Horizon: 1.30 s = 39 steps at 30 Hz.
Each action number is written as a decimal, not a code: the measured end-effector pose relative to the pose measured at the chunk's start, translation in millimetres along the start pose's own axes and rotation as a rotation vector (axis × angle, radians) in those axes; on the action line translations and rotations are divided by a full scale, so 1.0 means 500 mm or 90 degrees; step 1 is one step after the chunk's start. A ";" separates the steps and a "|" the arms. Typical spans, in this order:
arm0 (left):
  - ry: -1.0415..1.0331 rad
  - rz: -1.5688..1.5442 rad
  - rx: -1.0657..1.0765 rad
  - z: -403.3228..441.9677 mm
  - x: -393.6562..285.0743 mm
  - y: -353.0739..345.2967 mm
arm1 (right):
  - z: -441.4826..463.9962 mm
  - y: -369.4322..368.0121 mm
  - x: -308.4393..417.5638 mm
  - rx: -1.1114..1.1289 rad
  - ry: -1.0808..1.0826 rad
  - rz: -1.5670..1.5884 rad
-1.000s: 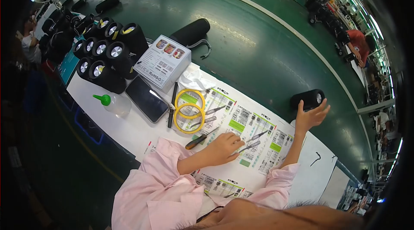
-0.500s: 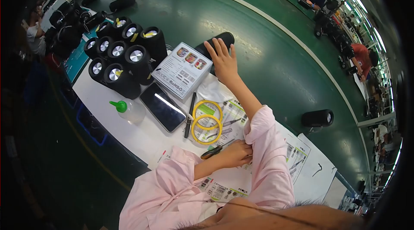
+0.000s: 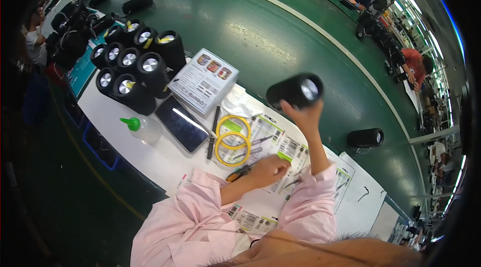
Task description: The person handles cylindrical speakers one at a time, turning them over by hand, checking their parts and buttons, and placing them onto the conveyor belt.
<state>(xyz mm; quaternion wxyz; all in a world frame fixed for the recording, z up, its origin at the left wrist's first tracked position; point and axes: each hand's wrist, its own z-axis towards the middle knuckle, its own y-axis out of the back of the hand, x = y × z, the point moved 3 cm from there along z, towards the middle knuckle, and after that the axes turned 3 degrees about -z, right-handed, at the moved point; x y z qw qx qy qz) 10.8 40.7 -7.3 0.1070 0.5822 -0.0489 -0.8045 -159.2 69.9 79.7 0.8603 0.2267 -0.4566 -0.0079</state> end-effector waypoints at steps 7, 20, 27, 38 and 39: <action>0.103 -0.224 -0.352 -0.005 0.032 0.058 | -0.259 0.138 -0.012 0.017 0.133 0.062; 0.085 -0.134 -0.294 -0.015 0.032 0.055 | -0.316 0.382 0.288 -0.050 -0.113 0.561; 0.021 -0.083 -0.154 -0.010 0.013 0.064 | -0.323 0.345 0.246 0.106 -0.141 0.474; 0.046 -0.367 -0.004 -0.010 0.014 0.028 | -0.263 0.116 0.082 0.218 -0.121 -0.005; 0.122 -0.345 -0.023 -0.006 0.011 0.029 | -0.258 0.109 0.089 0.211 -0.106 -0.026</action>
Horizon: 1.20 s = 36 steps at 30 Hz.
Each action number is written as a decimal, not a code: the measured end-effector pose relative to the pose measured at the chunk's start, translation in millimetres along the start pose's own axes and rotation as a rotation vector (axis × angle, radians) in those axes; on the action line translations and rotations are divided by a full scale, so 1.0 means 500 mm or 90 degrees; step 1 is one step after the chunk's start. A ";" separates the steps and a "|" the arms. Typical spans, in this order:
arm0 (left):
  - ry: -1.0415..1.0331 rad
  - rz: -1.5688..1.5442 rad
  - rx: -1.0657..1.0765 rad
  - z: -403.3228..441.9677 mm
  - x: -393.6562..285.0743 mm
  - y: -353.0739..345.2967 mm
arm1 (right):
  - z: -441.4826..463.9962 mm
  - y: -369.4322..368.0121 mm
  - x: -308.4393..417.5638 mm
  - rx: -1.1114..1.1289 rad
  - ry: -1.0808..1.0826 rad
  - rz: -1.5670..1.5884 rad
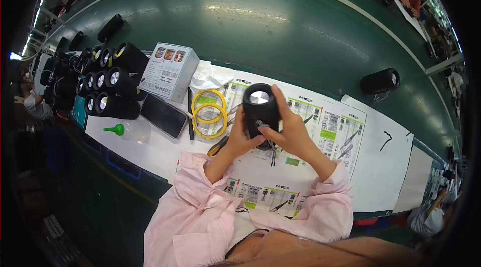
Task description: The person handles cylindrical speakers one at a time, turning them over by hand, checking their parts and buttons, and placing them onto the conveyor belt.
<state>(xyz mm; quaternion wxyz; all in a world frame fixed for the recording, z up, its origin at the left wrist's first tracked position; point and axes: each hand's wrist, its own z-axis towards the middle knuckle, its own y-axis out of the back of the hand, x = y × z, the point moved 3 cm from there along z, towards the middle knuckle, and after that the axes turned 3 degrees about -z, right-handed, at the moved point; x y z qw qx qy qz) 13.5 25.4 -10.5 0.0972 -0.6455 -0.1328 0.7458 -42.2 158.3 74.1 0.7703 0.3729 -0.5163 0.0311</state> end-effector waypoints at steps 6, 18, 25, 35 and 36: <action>-0.038 0.105 -0.102 0.005 0.001 0.013 | -0.012 -0.021 -0.004 -0.022 0.025 -0.418; -0.014 0.088 -0.159 0.019 -0.005 0.014 | -0.038 -0.055 0.049 0.442 -0.047 0.179; 0.054 0.018 -0.157 0.023 -0.017 0.008 | -0.082 -0.061 0.124 0.086 0.248 -0.094; 0.060 0.085 -0.124 -0.006 0.001 0.015 | -0.118 -0.078 0.151 0.166 0.252 0.056; 0.050 0.091 -0.109 -0.011 0.005 0.014 | -0.125 -0.083 0.152 0.169 0.259 0.062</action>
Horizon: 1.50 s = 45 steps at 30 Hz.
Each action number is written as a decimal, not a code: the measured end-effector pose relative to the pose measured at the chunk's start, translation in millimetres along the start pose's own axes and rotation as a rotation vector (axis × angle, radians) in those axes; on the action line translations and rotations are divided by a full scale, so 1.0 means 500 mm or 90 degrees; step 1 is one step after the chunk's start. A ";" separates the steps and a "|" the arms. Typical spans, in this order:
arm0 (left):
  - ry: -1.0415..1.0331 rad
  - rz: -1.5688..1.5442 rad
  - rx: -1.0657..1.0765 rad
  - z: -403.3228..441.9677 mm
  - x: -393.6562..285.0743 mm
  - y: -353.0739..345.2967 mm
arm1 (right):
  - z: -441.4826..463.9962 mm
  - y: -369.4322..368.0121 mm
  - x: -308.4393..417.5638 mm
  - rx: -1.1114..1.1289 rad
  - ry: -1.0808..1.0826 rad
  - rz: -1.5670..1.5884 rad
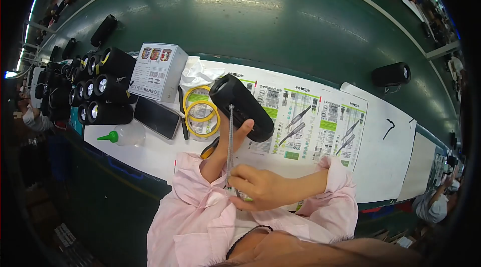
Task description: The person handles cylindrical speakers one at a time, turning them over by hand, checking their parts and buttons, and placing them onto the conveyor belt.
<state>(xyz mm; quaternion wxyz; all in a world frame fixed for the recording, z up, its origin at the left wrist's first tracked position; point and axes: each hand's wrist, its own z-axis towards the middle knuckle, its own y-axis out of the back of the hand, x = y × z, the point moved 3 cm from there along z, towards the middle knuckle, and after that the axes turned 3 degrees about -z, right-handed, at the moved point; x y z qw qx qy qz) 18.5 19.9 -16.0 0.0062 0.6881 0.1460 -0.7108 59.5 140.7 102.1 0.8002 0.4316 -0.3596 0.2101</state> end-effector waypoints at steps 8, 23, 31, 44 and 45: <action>-0.022 0.099 0.002 -0.019 -0.026 -0.007 | -0.005 -0.036 0.010 0.018 0.033 0.048; -0.071 0.041 -0.189 0.003 -0.068 0.048 | -0.011 -0.052 -0.013 0.131 -0.048 -0.070; -0.159 0.164 -0.307 0.016 -0.070 0.060 | 0.015 0.010 -0.005 -0.150 0.114 -0.269; -0.032 -0.071 -0.282 0.004 -0.063 0.061 | 0.019 0.021 -0.166 -0.327 0.043 -0.181; -0.033 -0.073 -0.287 0.004 -0.064 0.062 | 0.021 0.019 -0.190 -0.315 -0.072 -0.039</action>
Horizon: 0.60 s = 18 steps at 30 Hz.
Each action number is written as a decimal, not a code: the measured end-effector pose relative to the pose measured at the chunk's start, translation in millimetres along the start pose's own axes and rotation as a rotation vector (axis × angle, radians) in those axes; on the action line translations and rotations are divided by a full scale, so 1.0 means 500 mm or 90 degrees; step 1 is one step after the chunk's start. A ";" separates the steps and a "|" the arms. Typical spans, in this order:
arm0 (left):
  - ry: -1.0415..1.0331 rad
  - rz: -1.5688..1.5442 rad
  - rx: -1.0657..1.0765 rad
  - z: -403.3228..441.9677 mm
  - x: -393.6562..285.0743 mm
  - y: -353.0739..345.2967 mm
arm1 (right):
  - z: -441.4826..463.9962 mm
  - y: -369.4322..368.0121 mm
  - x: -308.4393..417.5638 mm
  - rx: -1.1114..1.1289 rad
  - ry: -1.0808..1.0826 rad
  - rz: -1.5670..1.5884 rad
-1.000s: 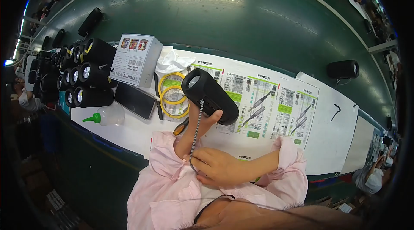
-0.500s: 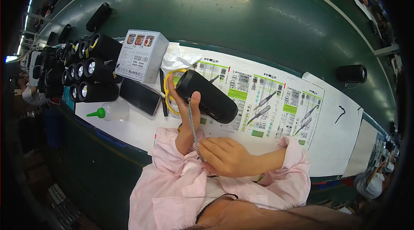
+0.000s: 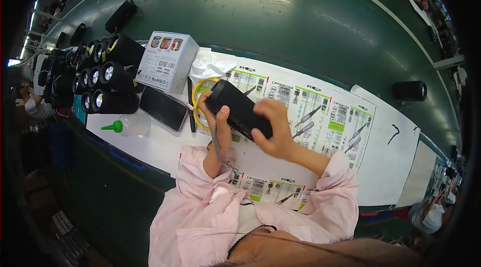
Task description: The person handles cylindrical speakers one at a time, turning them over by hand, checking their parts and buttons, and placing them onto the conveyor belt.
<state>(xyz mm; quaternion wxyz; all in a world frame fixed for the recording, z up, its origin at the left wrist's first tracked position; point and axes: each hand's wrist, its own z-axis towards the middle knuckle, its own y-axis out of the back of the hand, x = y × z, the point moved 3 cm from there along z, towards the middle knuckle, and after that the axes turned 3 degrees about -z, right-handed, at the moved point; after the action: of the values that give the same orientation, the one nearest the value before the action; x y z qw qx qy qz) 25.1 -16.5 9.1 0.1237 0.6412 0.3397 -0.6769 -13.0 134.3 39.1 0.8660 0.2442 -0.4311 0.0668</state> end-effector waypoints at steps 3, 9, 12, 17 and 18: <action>-0.002 -0.011 -0.014 0.005 -0.001 0.008 | -0.003 -0.018 -0.066 0.168 -0.252 0.119; 0.001 -0.081 -0.002 0.005 -0.012 0.006 | -0.018 -0.023 -0.075 0.204 -0.320 0.375; -0.042 -0.013 0.014 0.003 -0.015 0.009 | -0.027 -0.028 -0.084 0.180 -0.326 0.433; -0.077 0.097 0.037 -0.005 -0.040 0.001 | -0.028 -0.029 -0.085 0.172 -0.363 0.474; -0.082 0.084 0.048 -0.007 -0.043 -0.001 | -0.028 -0.029 -0.084 0.170 -0.369 0.485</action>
<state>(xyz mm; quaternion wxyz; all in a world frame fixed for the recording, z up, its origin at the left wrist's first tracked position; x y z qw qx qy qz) 30.9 -19.8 30.1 0.1652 0.6213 0.2624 -0.7196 -24.5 132.2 -6.2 0.5859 0.1866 -0.7003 0.3626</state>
